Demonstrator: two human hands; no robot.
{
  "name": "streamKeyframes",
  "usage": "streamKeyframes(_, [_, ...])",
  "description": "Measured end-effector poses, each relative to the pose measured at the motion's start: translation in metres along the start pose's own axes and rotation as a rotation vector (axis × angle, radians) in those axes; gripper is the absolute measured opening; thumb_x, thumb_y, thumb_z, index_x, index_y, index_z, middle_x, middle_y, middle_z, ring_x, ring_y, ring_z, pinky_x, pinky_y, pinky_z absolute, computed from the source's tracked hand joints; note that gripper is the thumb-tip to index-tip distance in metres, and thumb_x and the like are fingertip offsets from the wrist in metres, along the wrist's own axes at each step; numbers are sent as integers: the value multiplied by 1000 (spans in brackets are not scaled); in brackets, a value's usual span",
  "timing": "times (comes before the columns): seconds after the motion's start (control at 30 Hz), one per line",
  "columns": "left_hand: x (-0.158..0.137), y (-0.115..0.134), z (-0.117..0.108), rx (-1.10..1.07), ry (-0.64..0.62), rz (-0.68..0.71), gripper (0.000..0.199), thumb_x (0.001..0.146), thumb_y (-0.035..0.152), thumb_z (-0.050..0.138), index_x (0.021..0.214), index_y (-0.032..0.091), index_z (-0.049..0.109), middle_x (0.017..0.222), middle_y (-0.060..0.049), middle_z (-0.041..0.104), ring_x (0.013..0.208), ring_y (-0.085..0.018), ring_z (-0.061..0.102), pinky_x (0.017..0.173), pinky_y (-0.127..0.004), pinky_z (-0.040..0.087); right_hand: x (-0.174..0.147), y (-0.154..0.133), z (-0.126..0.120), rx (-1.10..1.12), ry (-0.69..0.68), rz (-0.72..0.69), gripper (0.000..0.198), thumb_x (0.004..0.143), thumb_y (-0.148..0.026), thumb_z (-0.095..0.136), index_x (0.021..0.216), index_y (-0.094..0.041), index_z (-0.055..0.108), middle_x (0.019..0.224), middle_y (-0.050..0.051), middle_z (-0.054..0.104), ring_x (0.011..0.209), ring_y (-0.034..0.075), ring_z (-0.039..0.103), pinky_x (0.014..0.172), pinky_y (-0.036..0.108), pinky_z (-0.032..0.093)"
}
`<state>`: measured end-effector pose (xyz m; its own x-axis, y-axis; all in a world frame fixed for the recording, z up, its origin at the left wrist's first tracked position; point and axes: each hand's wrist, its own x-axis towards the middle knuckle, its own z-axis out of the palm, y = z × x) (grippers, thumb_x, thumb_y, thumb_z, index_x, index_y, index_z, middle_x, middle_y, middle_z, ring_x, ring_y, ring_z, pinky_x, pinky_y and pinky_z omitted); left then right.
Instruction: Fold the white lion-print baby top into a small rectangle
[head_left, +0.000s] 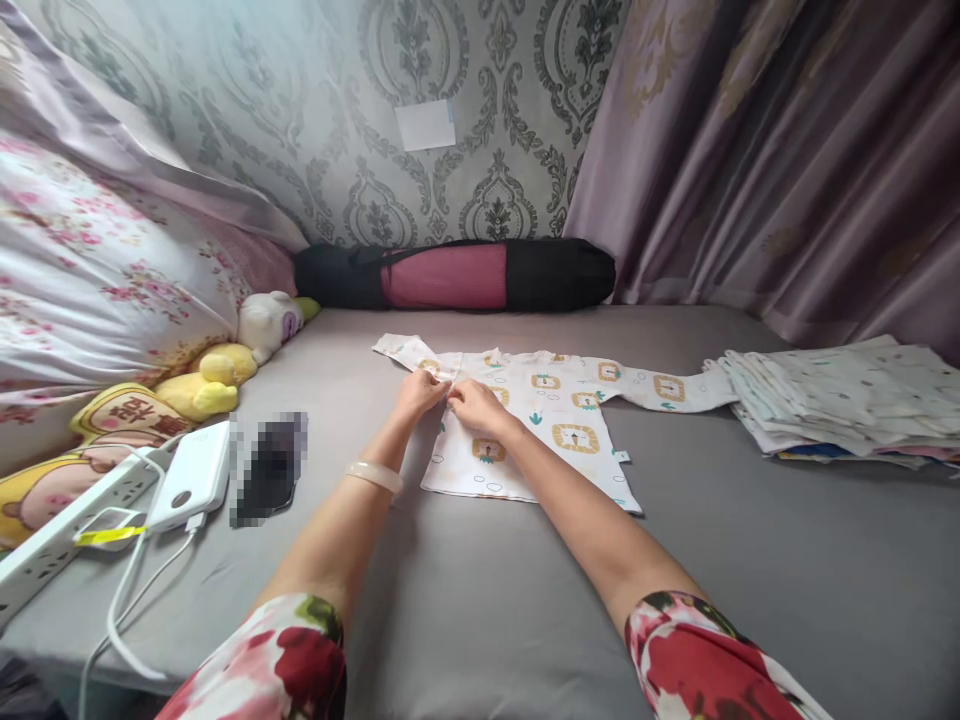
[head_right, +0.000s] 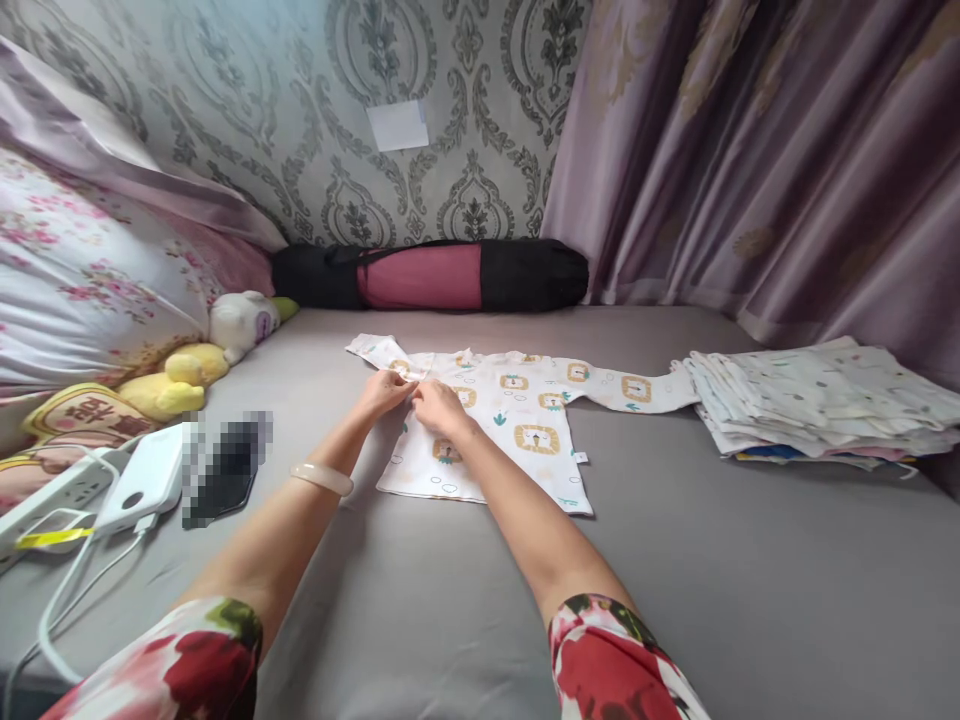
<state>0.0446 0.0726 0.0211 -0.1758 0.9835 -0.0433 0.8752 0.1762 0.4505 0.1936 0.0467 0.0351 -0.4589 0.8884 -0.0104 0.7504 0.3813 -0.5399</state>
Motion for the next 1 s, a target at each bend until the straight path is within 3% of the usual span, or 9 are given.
streamKeyframes(0.1, [1,4,1,-60,-26,-22,26,76,39,65,60,20,58,62,-5,62,77,-24,64,70,-31,49,-25,-13,10,-92,-26,-106,34,92,-27,50,121,-15,64,132,13,61,124,25,53,102,34,41])
streamKeyframes(0.2, [3,8,4,-114,-20,-15,18,74,34,66,64,19,61,65,-6,64,80,-25,65,73,-32,50,-46,-23,28,-125,-51,-141,65,95,-40,49,149,-9,35,154,20,37,144,30,31,116,43,27])
streamKeyframes(0.33, [6,10,11,-142,17,-69,13,74,31,63,69,19,63,70,-7,66,80,-25,65,71,-33,50,-60,-28,46,-179,-61,-153,67,101,-46,33,155,-9,23,163,21,14,151,34,10,119,57,9])
streamKeyframes(0.53, [8,3,23,-71,120,-10,11,77,30,60,71,21,58,69,-5,65,78,-24,65,68,-31,49,-83,-27,37,-167,-123,-422,53,100,-42,41,144,-14,45,155,17,38,147,28,24,119,54,17])
streamKeyframes(0.67, [-2,10,27,45,256,69,12,82,30,56,89,19,58,98,-14,67,100,-30,63,83,-39,49,-100,-16,13,65,-312,-658,32,94,-32,55,124,-22,64,137,6,60,132,20,49,112,34,33])
streamKeyframes(0.77, [-16,28,34,55,264,209,19,88,30,50,101,18,56,110,-16,63,108,-31,58,90,-43,46,-100,6,-7,273,-341,-513,28,98,-27,46,113,-21,68,115,-1,72,105,13,65,91,19,45])
streamKeyframes(0.83, [-25,43,43,44,211,305,20,90,27,47,105,18,56,108,-15,63,107,-29,58,92,-42,46,-96,27,-18,233,-145,-269,34,100,-26,37,107,-17,69,102,1,73,94,14,67,83,21,47])
streamKeyframes(0.93, [-39,64,60,47,89,440,23,92,24,43,110,17,55,111,-15,64,110,-27,58,95,-40,45,-95,61,-29,-13,180,-13,36,100,-22,34,115,-16,66,120,9,68,114,18,60,99,29,41])
streamKeyframes(1.0, [-45,73,70,72,50,478,27,94,27,41,115,16,55,124,-17,61,123,-29,53,103,-44,40,-99,82,-32,-180,192,40,40,100,-29,38,133,-15,56,146,14,51,138,21,42,114,36,27])
